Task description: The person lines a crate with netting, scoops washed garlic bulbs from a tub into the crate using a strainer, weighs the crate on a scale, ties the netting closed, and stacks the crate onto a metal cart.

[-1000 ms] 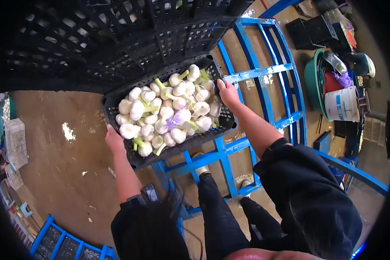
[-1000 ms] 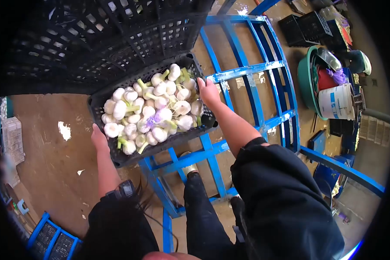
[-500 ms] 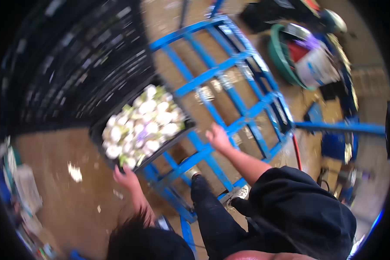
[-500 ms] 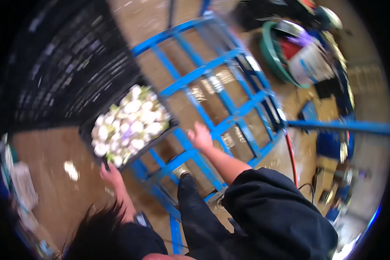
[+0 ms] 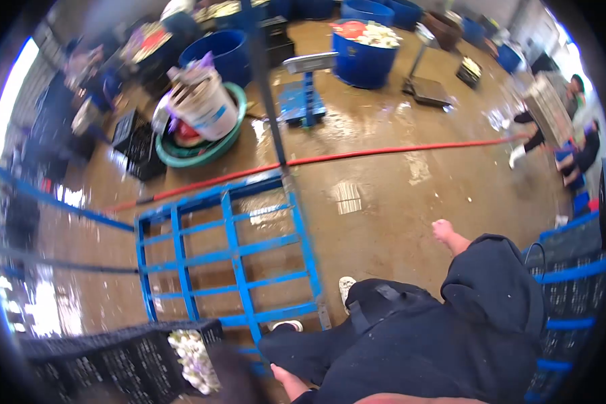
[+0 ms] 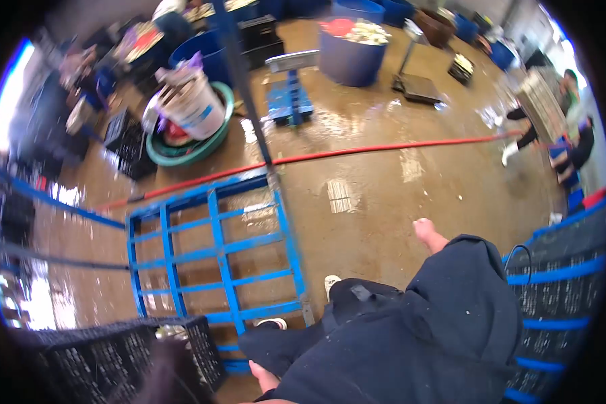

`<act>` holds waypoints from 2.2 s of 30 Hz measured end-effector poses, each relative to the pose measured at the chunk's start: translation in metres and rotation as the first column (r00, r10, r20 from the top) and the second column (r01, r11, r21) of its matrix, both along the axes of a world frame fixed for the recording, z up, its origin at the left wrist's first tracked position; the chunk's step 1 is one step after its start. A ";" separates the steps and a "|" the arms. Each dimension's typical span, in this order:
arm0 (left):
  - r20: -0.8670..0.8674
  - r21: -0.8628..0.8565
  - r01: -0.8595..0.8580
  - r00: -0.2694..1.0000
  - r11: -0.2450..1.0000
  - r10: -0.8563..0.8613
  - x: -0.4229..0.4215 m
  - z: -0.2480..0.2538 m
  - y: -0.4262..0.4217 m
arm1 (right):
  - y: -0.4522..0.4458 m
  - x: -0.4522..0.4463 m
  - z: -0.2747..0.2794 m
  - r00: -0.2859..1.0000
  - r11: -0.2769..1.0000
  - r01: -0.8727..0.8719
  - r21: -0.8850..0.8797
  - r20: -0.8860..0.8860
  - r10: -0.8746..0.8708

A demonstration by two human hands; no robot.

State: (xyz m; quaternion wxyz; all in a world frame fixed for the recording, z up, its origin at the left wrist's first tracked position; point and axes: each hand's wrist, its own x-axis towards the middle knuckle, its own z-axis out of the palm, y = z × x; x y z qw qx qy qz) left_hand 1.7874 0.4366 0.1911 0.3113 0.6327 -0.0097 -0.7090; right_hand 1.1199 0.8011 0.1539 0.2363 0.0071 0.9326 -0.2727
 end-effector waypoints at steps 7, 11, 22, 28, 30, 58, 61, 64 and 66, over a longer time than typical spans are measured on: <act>0.436 0.049 0.585 0.717 0.810 -0.544 -0.134 0.050 -0.090 | 0.094 0.034 0.016 0.944 0.886 -0.073 0.459 0.317 -0.087; 0.371 0.134 0.776 0.537 0.616 -0.757 -0.206 0.048 -0.125 | -0.064 0.015 0.030 0.817 0.922 0.305 -0.240 0.564 -0.124; 0.781 0.108 0.779 -0.451 -0.617 -0.432 -0.564 -0.046 -0.225 | -0.166 -0.222 0.100 0.989 0.983 -0.126 -0.136 0.057 0.134; 0.624 -0.285 0.870 -0.151 -0.403 -0.767 -0.849 0.136 -0.221 | -0.061 -0.334 0.124 0.554 0.534 0.826 -0.181 0.436 -0.709; 0.569 -0.372 0.838 -0.135 -0.400 -0.811 -0.918 0.159 -0.229 | -0.073 -0.363 0.142 0.547 0.543 0.829 -0.133 0.393 -0.739; 0.646 -0.763 0.500 0.615 -0.409 -0.453 -1.542 0.396 -0.477 | -0.951 -1.094 0.252 0.754 0.679 -0.655 -0.331 -0.345 0.559; 0.678 -0.725 0.235 0.412 -0.648 -0.609 -1.550 0.440 -0.487 | -1.009 -1.101 0.293 0.873 0.730 -0.468 -0.498 -0.134 0.468; 0.594 -0.791 0.047 0.300 -0.610 -0.747 -1.562 0.456 -0.519 | -1.054 -1.134 0.312 0.900 0.686 0.207 -0.698 0.411 0.146; 0.499 -0.859 0.012 0.252 -0.512 -0.829 -1.575 0.447 -0.550 | -1.080 -1.158 0.315 0.869 0.674 0.370 -0.639 0.494 -0.009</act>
